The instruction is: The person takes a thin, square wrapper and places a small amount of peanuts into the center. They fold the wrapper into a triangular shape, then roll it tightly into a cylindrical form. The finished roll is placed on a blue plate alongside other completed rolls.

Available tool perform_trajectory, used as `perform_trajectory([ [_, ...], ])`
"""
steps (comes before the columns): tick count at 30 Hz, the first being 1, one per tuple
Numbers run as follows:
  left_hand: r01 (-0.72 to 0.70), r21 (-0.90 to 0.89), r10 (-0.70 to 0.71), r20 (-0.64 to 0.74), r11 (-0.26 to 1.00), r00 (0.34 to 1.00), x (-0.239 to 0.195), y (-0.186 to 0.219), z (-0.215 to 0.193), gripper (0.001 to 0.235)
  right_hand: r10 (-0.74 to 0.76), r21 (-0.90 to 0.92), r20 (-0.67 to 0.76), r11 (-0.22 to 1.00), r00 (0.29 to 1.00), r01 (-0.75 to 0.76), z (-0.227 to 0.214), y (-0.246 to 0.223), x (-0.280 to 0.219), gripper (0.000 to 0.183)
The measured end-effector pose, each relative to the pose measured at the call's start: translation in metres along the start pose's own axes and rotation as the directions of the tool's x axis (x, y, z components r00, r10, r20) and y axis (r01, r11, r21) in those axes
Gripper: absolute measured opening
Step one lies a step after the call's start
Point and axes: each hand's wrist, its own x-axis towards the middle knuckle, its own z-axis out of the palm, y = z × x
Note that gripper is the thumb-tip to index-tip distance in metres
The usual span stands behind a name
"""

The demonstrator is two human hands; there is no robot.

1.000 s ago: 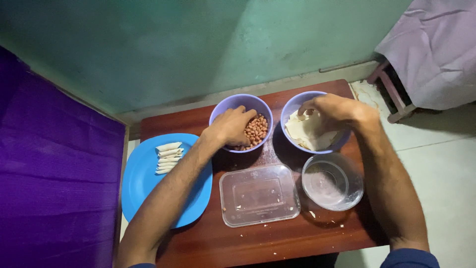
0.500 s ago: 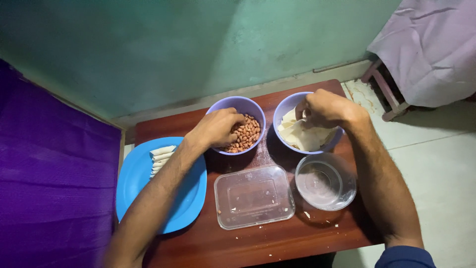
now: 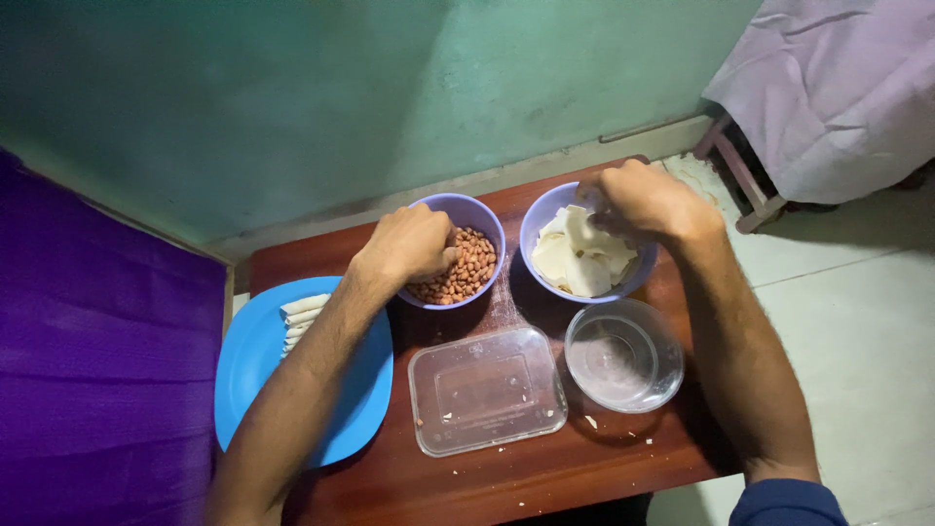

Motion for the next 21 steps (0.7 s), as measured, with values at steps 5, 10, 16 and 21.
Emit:
perform_trajectory([
  [5, -0.031, -0.081, 0.032, 0.010, 0.996, 0.999, -0.011, 0.007, -0.016, 0.022, -0.063, 0.075, 0.026, 0.995, 0.998, 0.061, -0.030, -0.046, -0.027, 0.023],
  [10, -0.094, -0.208, 0.087, -0.044, 0.974, 0.995, -0.024, 0.019, -0.035, 0.022, -0.184, 0.052, 0.152, 0.983, 0.971, 0.178, 0.009, -0.032, 0.006, 0.029],
  [16, -0.291, -0.297, 0.220, -0.250, 0.910, 0.943, -0.014, 0.024, -0.027, 0.016, -0.290, 0.143, 0.082, 0.950, 0.953, 0.277, -0.028, -0.037, -0.016, 0.020],
  [21, -0.502, -0.595, 0.236, -0.469, 0.628, 0.851, -0.018, 0.047, -0.027, 0.034, -0.210, 0.497, -0.067, 0.841, 0.975, 0.215, -0.060, -0.037, -0.049, 0.017],
])
